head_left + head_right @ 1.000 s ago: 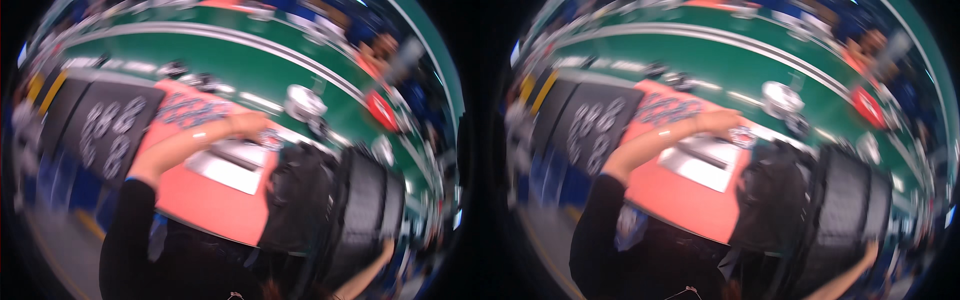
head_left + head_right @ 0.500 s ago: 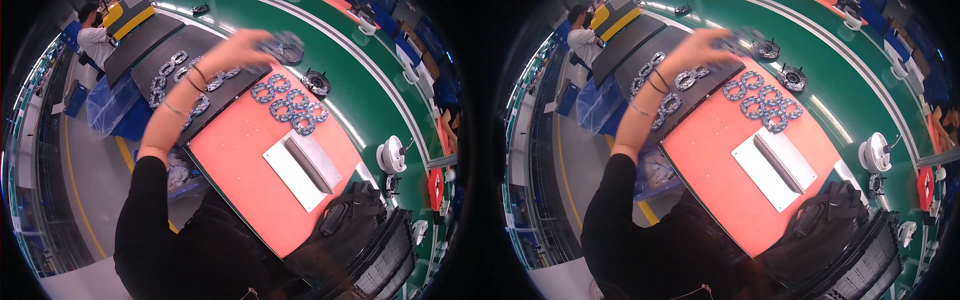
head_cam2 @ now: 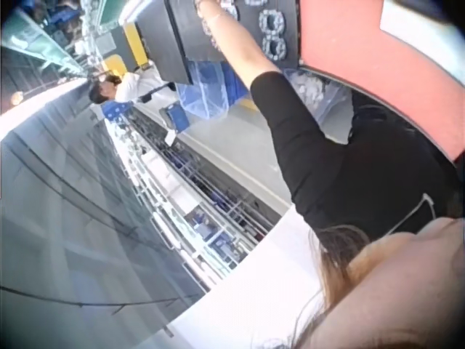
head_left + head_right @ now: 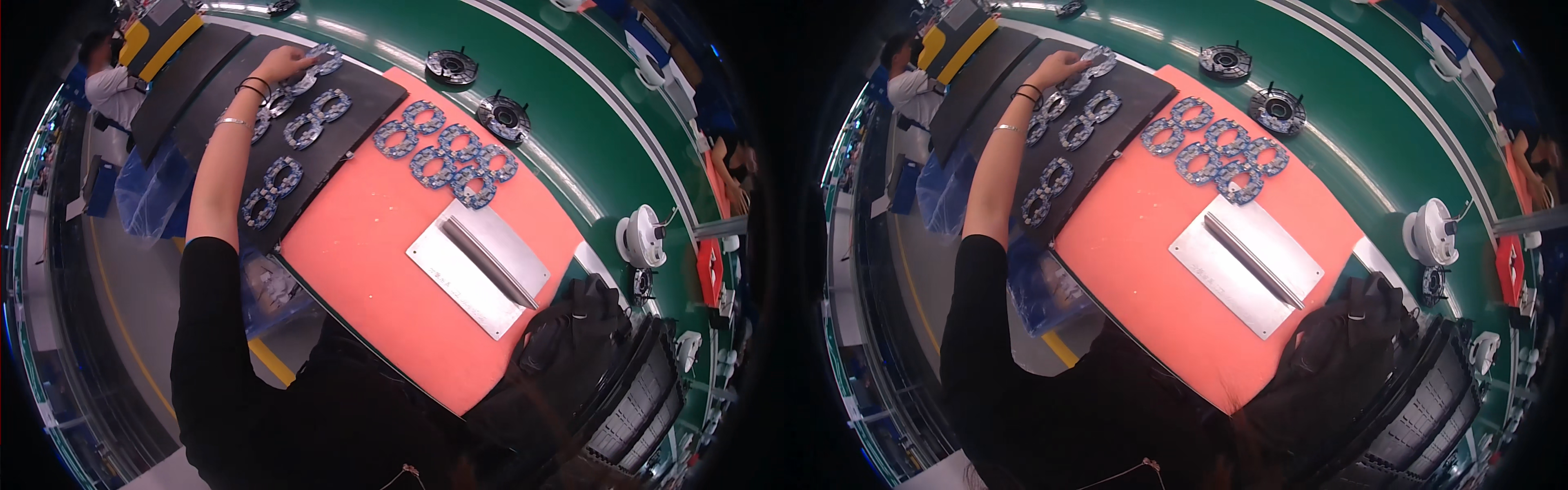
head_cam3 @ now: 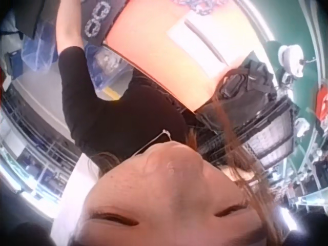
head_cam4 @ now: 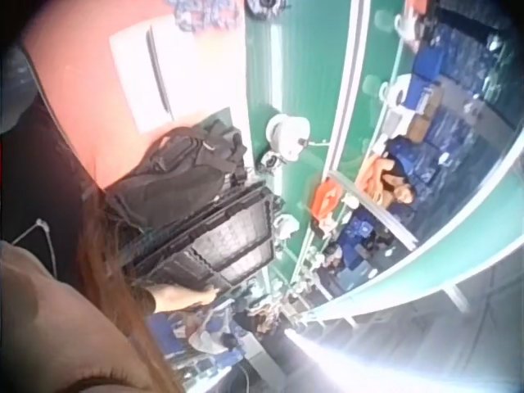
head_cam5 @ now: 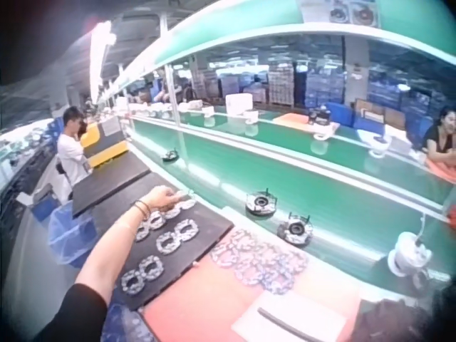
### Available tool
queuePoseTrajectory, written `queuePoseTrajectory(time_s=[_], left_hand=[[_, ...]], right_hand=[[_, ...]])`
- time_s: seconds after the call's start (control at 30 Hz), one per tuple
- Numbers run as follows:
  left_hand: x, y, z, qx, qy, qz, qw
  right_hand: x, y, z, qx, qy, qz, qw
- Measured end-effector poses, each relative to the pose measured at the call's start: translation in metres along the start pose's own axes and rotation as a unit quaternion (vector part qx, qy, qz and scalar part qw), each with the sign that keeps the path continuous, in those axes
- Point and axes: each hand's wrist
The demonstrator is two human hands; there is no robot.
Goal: Assemble LED lighting components by snapping apart circuit boards and organizing them into trays on an assembly line.
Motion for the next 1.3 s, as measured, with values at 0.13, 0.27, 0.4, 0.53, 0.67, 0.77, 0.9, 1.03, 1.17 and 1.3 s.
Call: queuePoseTrajectory(time_s=[0.13,0.27,0.4,0.53,0.67,0.77,0.9,1.03,1.17,1.3], left_hand=[[0.002,0.004,0.004,0.111,-0.066,0.065,0.990],[-0.033,-0.006,0.108,0.024,-0.239,0.100,0.966],[-0.124,-0.011,0.215,-0.086,-0.320,-0.044,0.943],[-0.166,-0.078,0.247,0.031,-0.404,-0.042,0.913],[-0.180,-0.116,0.242,0.077,-0.365,0.027,0.928],[-0.180,-0.126,0.247,0.042,-0.378,0.037,0.924],[-0.187,-0.111,0.251,0.049,-0.390,0.044,0.919],[-0.189,-0.102,0.242,0.048,-0.400,0.089,0.911],[-0.193,-0.068,0.230,-0.534,-0.101,-0.092,0.834],[-0.250,-0.017,0.266,-0.798,-0.103,-0.148,0.576]], right_hand=[[-0.023,0.013,0.006,0.033,-0.062,0.004,0.998],[-0.039,0.065,0.065,0.036,-0.070,0.149,0.986],[-0.126,0.155,0.051,0.130,-0.099,0.221,0.961],[-0.259,0.207,0.084,0.318,0.085,0.187,0.926],[-0.330,0.276,0.030,0.492,0.266,0.142,0.817],[-0.351,0.372,-0.109,0.595,0.379,0.118,0.698],[-0.341,0.415,-0.215,0.616,0.610,0.128,0.483],[-0.473,0.452,-0.304,0.647,0.685,-0.084,0.325],[-0.569,0.470,-0.332,0.667,0.639,-0.278,0.263],[-0.597,0.464,-0.352,0.642,0.638,-0.364,0.221]])
Point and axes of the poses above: each hand's wrist, its own x-axis towards the middle knuckle, its own y-axis out of the back of the hand, z = x × y, and after that the axes turned 8 degrees about z, right-handed
